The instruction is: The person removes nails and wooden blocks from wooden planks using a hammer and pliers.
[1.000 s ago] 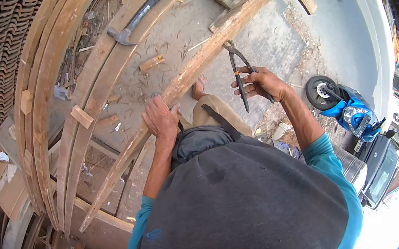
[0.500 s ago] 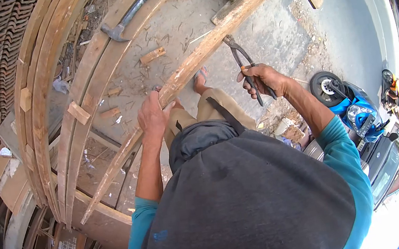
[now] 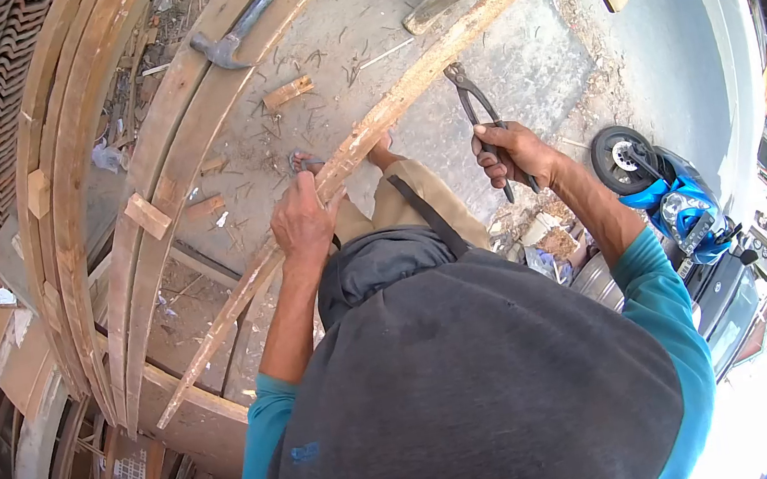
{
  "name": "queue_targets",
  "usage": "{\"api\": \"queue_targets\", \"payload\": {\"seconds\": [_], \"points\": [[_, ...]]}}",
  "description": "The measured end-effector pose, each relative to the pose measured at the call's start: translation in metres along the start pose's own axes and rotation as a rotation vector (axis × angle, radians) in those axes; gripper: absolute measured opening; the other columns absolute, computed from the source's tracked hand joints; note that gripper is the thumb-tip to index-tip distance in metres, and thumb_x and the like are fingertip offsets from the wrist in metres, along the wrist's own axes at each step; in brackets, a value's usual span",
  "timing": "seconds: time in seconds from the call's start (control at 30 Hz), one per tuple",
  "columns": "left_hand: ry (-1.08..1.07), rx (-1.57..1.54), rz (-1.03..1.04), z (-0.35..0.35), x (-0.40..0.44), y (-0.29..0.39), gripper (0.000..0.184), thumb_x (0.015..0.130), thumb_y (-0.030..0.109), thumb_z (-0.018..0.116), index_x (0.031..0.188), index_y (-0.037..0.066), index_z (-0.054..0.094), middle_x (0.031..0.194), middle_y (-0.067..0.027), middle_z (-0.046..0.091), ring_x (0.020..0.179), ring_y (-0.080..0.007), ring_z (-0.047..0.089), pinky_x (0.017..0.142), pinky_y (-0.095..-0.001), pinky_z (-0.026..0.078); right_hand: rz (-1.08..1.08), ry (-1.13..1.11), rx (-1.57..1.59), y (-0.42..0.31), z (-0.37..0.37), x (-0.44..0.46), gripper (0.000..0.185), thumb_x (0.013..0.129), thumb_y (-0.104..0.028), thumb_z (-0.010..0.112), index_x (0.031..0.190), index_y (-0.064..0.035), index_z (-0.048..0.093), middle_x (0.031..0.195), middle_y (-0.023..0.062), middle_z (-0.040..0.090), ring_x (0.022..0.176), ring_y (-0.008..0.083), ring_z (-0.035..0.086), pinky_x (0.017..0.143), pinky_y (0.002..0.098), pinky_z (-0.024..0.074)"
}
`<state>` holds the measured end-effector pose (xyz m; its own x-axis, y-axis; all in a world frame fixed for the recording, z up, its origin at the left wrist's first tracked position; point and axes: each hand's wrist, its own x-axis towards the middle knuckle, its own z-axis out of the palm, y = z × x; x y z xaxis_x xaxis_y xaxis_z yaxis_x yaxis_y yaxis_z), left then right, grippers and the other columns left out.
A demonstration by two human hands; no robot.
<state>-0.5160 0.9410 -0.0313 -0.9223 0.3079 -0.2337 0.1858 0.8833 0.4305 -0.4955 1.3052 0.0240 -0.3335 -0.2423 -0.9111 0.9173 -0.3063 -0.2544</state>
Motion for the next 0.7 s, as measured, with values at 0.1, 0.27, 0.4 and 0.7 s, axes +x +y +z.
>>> {"api": "queue_targets", "payload": {"seconds": [0.1, 0.27, 0.4, 0.7], "points": [[-0.093, 0.010, -0.061, -0.005, 0.009, -0.002, 0.052, 0.074, 0.037, 0.088, 0.100, 0.006, 0.055, 0.087, -0.0162, 0.067, 0.081, -0.0392, 0.068, 0.068, -0.0492, 0.053, -0.047, 0.058, 0.068, 0.009, 0.018, 0.006, 0.036, 0.105, -0.039, 0.059, 0.094, -0.0052, 0.058, 0.070, 0.0002, 0.049, 0.055, 0.0119, 0.047, 0.051, 0.0318, 0.0459], [-0.101, -0.019, -0.039, -0.008, 0.019, -0.008, 0.061, 0.073, 0.054, 0.086, 0.097, 0.006, 0.057, 0.081, -0.0181, 0.068, 0.077, -0.0418, 0.068, 0.063, -0.0508, 0.052, -0.168, 0.171, 0.152, 0.026, 0.051, 0.022, 0.031, 0.105, -0.032, 0.057, 0.091, -0.0053, 0.053, 0.071, 0.0032, 0.049, 0.055, 0.0140, 0.047, 0.051, 0.0342, 0.0453], [-0.155, -0.008, -0.075, -0.008, 0.022, -0.010, 0.064, 0.071, 0.058, 0.086, 0.099, 0.007, 0.059, 0.084, -0.0190, 0.070, 0.079, -0.0429, 0.069, 0.064, -0.0509, 0.052, -0.331, 0.307, 0.310, 0.053, 0.090, 0.059, 0.030, 0.106, -0.032, 0.056, 0.092, -0.0053, 0.052, 0.071, 0.0037, 0.049, 0.055, 0.0141, 0.047, 0.052, 0.0337, 0.0464], [-0.457, -0.144, -0.206, -0.033, 0.053, -0.021, 0.082, 0.066, 0.058, 0.088, 0.126, 0.008, 0.065, 0.104, -0.0219, 0.075, 0.100, -0.0404, 0.072, 0.083, -0.0487, 0.056, -0.769, 0.425, 0.171, 0.081, 0.109, 0.134, 0.036, 0.108, -0.037, 0.053, 0.095, -0.0034, 0.053, 0.069, 0.0035, 0.053, 0.060, 0.0150, 0.057, 0.057, 0.0336, 0.0492]]}}
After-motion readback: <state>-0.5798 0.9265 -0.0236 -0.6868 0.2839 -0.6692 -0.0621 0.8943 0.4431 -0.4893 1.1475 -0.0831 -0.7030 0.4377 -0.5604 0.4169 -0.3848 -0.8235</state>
